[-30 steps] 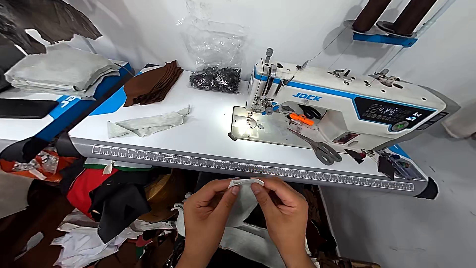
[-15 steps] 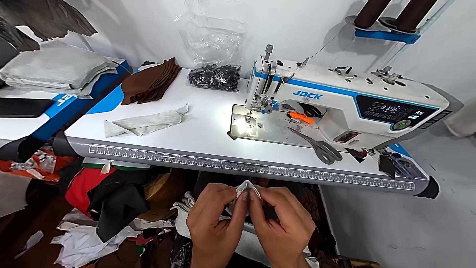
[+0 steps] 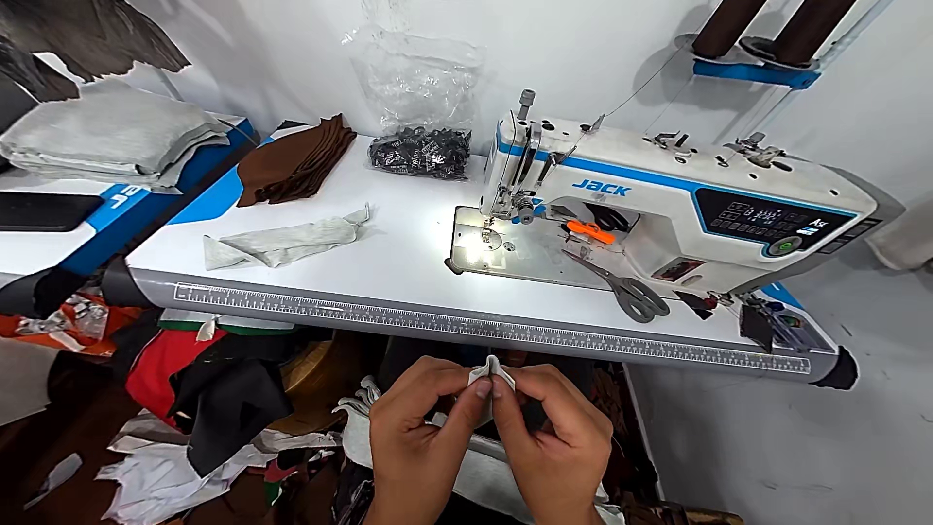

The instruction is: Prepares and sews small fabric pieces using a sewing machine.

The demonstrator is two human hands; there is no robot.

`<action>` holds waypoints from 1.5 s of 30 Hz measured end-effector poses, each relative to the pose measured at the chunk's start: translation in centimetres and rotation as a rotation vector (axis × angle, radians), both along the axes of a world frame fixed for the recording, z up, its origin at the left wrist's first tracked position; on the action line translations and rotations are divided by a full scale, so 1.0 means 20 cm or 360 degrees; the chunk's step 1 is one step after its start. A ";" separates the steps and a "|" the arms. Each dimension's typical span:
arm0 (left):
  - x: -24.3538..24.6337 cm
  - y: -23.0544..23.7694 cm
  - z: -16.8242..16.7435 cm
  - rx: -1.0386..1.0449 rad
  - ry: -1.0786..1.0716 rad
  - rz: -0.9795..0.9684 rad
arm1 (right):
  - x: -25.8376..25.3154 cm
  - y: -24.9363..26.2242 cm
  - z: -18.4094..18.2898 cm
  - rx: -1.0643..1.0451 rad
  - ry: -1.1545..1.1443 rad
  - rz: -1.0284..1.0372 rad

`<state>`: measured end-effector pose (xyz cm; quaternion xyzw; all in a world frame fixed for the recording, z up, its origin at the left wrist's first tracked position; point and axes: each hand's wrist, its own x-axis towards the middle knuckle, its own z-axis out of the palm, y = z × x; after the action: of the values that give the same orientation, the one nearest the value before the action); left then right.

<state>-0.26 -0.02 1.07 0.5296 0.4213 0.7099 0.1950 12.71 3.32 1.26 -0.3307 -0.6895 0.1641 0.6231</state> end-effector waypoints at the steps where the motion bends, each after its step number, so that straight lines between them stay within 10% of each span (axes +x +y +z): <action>1: 0.00 0.00 0.00 -0.0008 -0.0021 -0.0014 | 0.00 0.00 0.00 -0.0008 0.0004 0.0013; 9: -0.01 0.01 0.01 -0.0096 -0.0148 -0.0098 | 0.02 0.00 0.02 -0.0121 -0.0026 0.0149; 22: 0.03 0.01 -0.02 0.0085 0.0753 0.0480 | 0.11 -0.10 0.22 -0.0540 -0.0416 0.0415; 45: -0.02 0.04 -0.03 -0.0093 0.0306 0.0002 | 0.18 -0.09 0.29 -0.0820 -0.0398 0.0619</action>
<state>-0.60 0.71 0.54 0.5890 0.4589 0.6434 0.1687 16.22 1.61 7.03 -0.3571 -0.7466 0.4067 0.3868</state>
